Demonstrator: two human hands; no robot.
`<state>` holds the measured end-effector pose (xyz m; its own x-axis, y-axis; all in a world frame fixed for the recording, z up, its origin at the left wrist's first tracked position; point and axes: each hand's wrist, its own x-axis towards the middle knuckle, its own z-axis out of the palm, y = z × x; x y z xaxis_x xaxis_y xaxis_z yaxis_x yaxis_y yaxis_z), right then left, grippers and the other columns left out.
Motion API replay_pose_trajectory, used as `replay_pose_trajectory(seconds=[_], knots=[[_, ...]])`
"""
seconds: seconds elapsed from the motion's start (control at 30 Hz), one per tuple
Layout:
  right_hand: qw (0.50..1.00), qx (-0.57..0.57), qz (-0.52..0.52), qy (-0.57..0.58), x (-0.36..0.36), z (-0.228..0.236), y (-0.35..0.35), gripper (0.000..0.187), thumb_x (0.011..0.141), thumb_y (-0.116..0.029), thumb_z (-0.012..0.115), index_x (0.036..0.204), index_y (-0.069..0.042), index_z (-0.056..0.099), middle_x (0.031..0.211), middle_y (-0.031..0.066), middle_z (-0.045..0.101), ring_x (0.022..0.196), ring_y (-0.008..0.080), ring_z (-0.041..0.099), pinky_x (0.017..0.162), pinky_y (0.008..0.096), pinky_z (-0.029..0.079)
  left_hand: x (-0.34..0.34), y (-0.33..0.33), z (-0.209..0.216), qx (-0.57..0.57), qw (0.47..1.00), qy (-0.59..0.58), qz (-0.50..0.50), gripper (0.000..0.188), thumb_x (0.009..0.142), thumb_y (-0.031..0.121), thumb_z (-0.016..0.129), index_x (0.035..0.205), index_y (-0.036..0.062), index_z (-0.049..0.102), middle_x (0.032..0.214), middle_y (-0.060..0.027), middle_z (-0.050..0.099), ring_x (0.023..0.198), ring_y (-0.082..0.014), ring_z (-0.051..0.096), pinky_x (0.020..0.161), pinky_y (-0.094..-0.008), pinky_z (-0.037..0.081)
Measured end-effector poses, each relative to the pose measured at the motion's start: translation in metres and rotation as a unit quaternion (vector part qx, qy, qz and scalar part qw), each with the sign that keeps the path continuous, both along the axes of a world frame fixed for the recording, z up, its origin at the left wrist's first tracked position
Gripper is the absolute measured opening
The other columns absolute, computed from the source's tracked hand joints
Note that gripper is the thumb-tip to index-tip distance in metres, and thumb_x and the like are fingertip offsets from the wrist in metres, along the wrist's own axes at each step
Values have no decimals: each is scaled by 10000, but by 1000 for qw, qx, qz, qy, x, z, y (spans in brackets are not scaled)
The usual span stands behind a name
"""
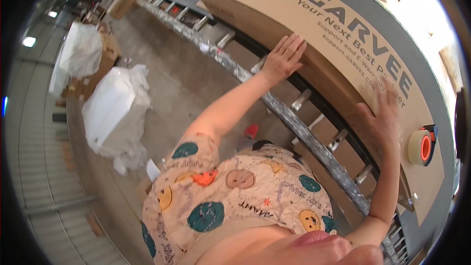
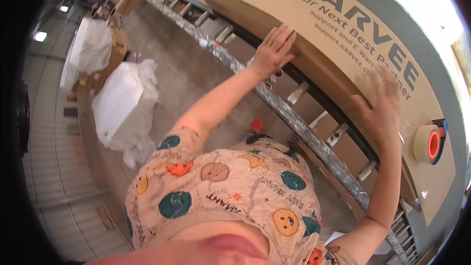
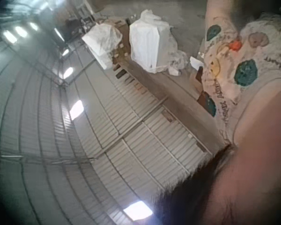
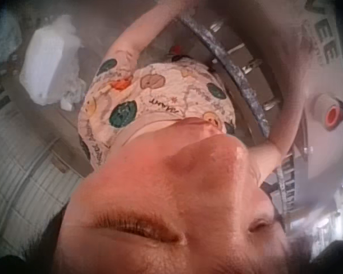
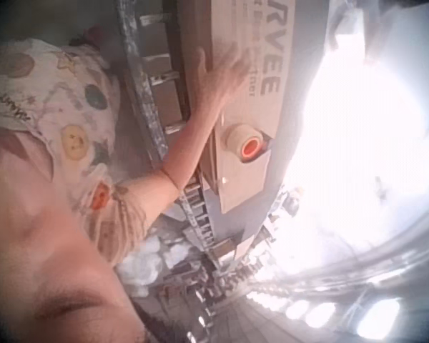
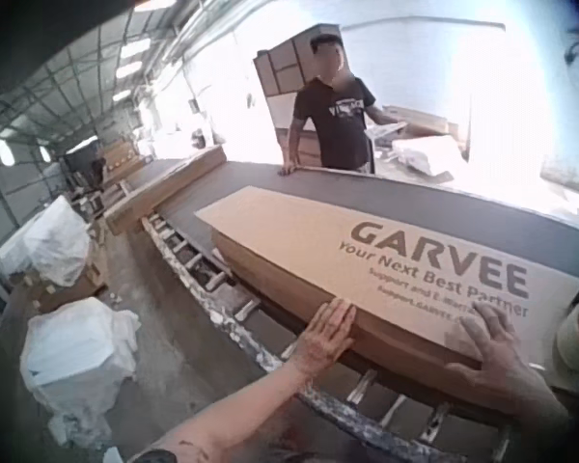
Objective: The person places a white board into a long cardboard box on a conveyor belt, then folds the box flaps and seals the seams with a tape dispenser.
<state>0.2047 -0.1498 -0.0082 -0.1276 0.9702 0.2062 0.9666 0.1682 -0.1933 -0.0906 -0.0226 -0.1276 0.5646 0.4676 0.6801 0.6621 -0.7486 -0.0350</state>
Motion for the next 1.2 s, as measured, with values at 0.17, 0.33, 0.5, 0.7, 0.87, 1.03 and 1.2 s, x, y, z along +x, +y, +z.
replay_pose_trajectory(seconds=[0.17,0.33,0.5,0.7,0.87,1.03,1.2], knots=[[997,-53,34,-51,-37,-41,57,776,747,-365,721,1380,-78,376,1408,176,358,1309,369,314,1088,437,271,11,13,-22,-9,996,-63,-70,614,700,219,733,1255,62,519,1300,-120,462,1273,-305,406,1062,-446,356],[992,57,58,-99,-9,-57,48,653,784,-345,691,1327,-76,446,1340,173,434,1257,352,388,1019,444,364,20,-6,8,-50,984,-142,-98,544,754,226,716,1236,61,526,1281,-118,476,1236,-305,441,1036,-431,380],[958,193,77,-196,10,-51,36,465,823,-260,674,1188,-2,547,1129,172,586,1074,336,565,900,407,482,10,-7,7,-25,986,-152,-68,632,727,252,741,1256,21,484,1283,-139,469,1228,-324,435,1035,-430,377],[970,158,95,-156,-4,-53,37,438,841,-212,655,1198,13,537,1177,178,571,1102,345,546,913,412,469,-11,27,14,-74,995,-58,-25,714,594,361,764,1162,-3,531,1237,-162,508,1186,-339,466,1025,-425,371],[988,-56,90,-110,-50,-25,40,789,774,-276,688,1388,17,289,1443,239,255,1358,413,187,1109,505,179,-18,45,15,-61,996,-26,-53,657,610,404,733,1100,1,566,1155,-144,563,1131,-326,510,998,-416,391],[984,-23,89,-152,-47,-33,51,837,765,-285,681,1396,44,241,1446,254,252,1368,414,191,1119,499,166,-15,55,30,-92,994,-29,-57,600,631,410,722,1055,6,587,1094,-142,586,1090,-322,531,985,-406,403],[981,-31,89,-172,-56,-38,51,846,773,-307,678,1387,73,238,1456,259,235,1380,414,171,1132,472,166,-20,26,5,-17,986,-168,1,423,754,320,670,1035,8,616,1113,-142,610,1112,-306,553,1038,-433,373]])
